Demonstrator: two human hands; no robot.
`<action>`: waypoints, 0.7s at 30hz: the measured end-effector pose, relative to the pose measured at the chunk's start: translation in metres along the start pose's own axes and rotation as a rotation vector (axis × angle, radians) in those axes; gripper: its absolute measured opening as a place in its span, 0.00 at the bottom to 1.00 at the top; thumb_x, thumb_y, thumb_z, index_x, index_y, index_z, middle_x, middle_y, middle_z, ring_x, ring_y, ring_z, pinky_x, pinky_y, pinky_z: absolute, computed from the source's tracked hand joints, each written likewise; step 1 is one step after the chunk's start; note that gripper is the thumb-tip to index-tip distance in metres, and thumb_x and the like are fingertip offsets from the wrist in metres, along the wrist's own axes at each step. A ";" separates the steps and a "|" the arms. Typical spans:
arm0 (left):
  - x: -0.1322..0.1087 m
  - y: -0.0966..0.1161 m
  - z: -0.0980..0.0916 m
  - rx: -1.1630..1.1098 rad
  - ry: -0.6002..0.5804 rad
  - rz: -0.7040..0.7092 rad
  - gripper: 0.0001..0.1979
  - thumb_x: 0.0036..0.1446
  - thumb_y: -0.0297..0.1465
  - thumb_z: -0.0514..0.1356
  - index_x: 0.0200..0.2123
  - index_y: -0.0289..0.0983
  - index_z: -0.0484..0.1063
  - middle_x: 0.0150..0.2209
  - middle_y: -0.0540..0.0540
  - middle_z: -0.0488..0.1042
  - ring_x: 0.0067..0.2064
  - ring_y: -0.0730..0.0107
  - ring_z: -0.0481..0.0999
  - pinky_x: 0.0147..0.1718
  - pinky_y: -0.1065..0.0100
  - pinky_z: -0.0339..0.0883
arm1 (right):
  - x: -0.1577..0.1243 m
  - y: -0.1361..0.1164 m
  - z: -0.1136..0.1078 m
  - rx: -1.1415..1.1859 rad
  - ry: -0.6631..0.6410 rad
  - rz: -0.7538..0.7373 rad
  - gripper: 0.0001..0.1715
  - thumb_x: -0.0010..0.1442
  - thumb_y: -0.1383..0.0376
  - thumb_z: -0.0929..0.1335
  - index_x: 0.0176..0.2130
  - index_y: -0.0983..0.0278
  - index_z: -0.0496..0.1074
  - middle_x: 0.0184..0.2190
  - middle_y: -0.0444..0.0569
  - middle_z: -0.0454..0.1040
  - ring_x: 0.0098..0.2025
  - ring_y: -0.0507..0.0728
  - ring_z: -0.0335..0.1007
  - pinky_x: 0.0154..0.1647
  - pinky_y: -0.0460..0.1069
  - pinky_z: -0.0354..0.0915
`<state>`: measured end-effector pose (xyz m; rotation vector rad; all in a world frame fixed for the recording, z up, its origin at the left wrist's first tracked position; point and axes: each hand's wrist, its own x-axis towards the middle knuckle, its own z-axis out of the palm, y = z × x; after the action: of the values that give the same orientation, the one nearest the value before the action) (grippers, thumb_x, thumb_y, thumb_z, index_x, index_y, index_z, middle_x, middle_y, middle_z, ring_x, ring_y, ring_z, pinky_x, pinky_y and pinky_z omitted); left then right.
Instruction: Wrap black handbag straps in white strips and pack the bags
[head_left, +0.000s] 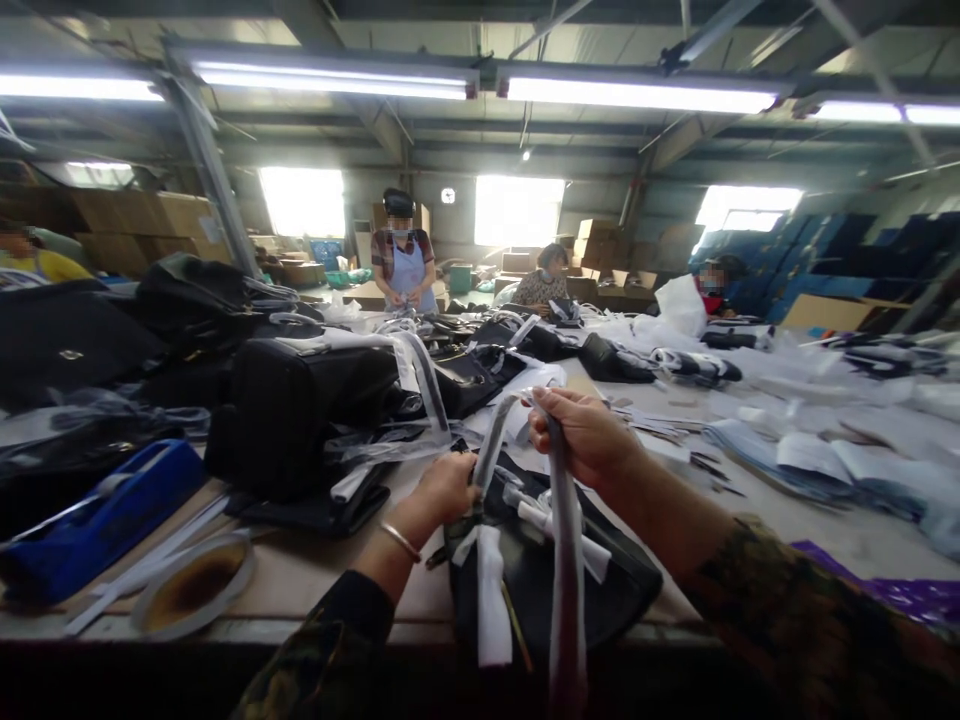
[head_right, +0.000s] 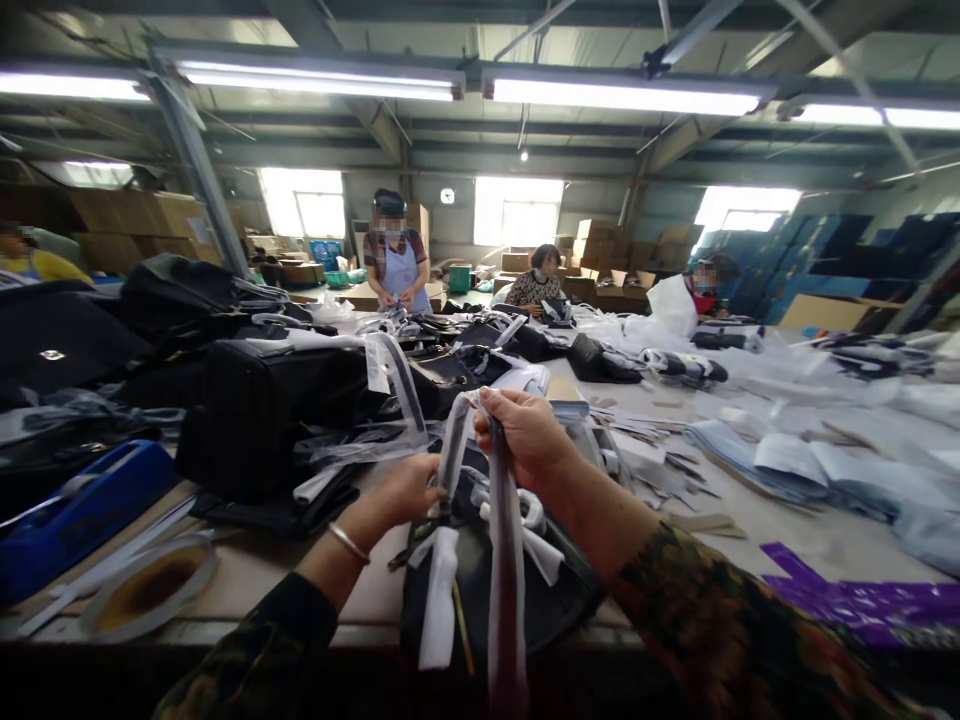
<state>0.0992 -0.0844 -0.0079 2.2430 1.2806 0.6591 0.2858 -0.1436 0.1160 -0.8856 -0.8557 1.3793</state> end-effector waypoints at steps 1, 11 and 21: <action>-0.004 0.012 -0.009 -0.059 0.060 0.003 0.11 0.56 0.31 0.65 0.43 0.36 0.78 0.43 0.39 0.80 0.45 0.55 0.78 0.46 0.61 0.69 | 0.001 0.001 0.003 -0.004 0.008 -0.005 0.13 0.59 0.64 0.73 0.28 0.68 0.70 0.17 0.43 0.69 0.16 0.46 0.60 0.15 0.40 0.60; -0.034 0.097 -0.018 -1.099 0.104 -0.110 0.29 0.51 0.55 0.67 0.38 0.32 0.76 0.32 0.44 0.78 0.31 0.68 0.77 0.34 0.68 0.72 | 0.013 0.032 0.027 -0.201 0.039 -0.049 0.14 0.55 0.59 0.74 0.27 0.67 0.75 0.22 0.49 0.77 0.21 0.51 0.68 0.23 0.45 0.65; -0.084 0.113 0.001 -1.139 0.035 -0.242 0.27 0.53 0.56 0.63 0.32 0.34 0.71 0.22 0.46 0.74 0.23 0.69 0.73 0.24 0.70 0.66 | 0.027 0.026 0.028 -0.159 -0.022 0.036 0.05 0.56 0.67 0.71 0.31 0.68 0.75 0.24 0.52 0.79 0.18 0.52 0.68 0.18 0.45 0.64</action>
<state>0.1360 -0.2095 0.0456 1.1302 0.8110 0.9932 0.2496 -0.1164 0.1044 -1.0127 -0.9808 1.3680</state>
